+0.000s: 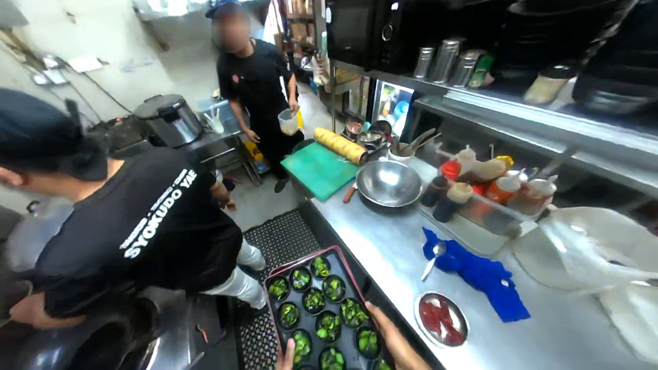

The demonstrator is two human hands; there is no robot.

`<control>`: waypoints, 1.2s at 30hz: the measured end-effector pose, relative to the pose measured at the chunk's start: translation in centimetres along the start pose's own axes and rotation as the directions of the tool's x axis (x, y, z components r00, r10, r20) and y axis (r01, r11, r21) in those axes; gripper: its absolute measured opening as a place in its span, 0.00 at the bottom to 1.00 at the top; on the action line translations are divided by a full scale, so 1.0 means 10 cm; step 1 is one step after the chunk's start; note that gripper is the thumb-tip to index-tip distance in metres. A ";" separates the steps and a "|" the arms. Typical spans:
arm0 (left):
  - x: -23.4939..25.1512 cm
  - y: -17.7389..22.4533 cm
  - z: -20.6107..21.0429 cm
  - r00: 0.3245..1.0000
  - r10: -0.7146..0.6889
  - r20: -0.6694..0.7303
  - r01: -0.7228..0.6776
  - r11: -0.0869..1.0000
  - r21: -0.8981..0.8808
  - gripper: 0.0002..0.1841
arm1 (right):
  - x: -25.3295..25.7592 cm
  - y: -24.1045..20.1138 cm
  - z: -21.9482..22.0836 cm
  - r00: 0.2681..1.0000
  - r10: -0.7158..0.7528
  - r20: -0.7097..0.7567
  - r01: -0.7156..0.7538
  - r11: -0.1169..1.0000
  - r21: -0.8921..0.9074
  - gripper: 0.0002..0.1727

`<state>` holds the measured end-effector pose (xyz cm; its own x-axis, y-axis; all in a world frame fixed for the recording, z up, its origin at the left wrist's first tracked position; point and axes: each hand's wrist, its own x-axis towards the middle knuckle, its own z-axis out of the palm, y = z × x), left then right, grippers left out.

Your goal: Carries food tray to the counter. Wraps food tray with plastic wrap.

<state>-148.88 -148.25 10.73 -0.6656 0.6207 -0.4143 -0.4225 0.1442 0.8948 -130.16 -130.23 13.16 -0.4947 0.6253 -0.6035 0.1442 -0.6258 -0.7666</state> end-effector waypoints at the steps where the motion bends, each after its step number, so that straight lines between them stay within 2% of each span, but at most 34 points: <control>1: 0.32 0.15 0.04 1.000 -0.017 0.024 0.015 0.997 0.076 0.35 | 0.18 -0.11 0.08 0.999 -0.009 -0.051 0.010 1.000 0.018 0.34; 4: 1.26 0.49 0.24 0.996 -0.061 0.060 0.045 0.969 0.243 0.37 | 0.83 -0.37 0.21 0.989 -0.015 -0.146 0.029 0.996 0.089 0.35; 9: 2.89 0.90 0.57 0.981 -0.127 0.144 0.061 0.918 0.391 0.36 | 2.22 -0.79 0.36 0.981 -0.036 -0.189 0.085 0.962 0.261 0.34; 13: 4.07 1.27 0.83 0.978 -0.153 0.143 0.071 0.884 0.463 0.36 | 3.23 -1.32 0.52 0.982 -0.050 -0.184 0.099 0.959 0.265 0.34; 17: 5.18 1.72 1.13 0.972 -0.170 0.164 0.069 0.869 0.490 0.38 | 4.10 -1.90 0.74 0.969 -0.048 -0.244 0.109 0.963 0.246 0.35; 24: 7.03 1.97 1.65 0.926 -0.258 0.275 0.077 0.843 0.533 0.41 | 5.45 -2.44 0.87 0.924 -0.053 -0.379 0.176 0.939 0.297 0.34; 27: 7.79 2.03 1.92 0.887 -0.272 0.374 -0.008 0.800 0.600 0.40 | 5.94 -2.59 0.94 0.886 -0.024 -0.464 0.203 0.918 0.340 0.35; 30: 8.46 2.13 2.09 0.844 -0.319 0.431 -0.058 0.744 0.665 0.39 | 6.36 -2.73 1.16 0.814 0.052 -0.579 0.216 0.897 0.384 0.35; 36: 9.40 2.49 2.49 0.736 -0.404 0.543 -0.147 0.687 0.711 0.35 | 6.86 -3.26 1.67 0.685 0.066 -0.725 0.336 0.855 0.395 0.33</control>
<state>-206.62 -67.09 -1.79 0.0148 0.8169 -0.5766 0.2453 0.5561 0.7941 -183.10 -74.69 0.45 0.2921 0.7253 -0.6234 -0.3814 -0.5094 -0.7714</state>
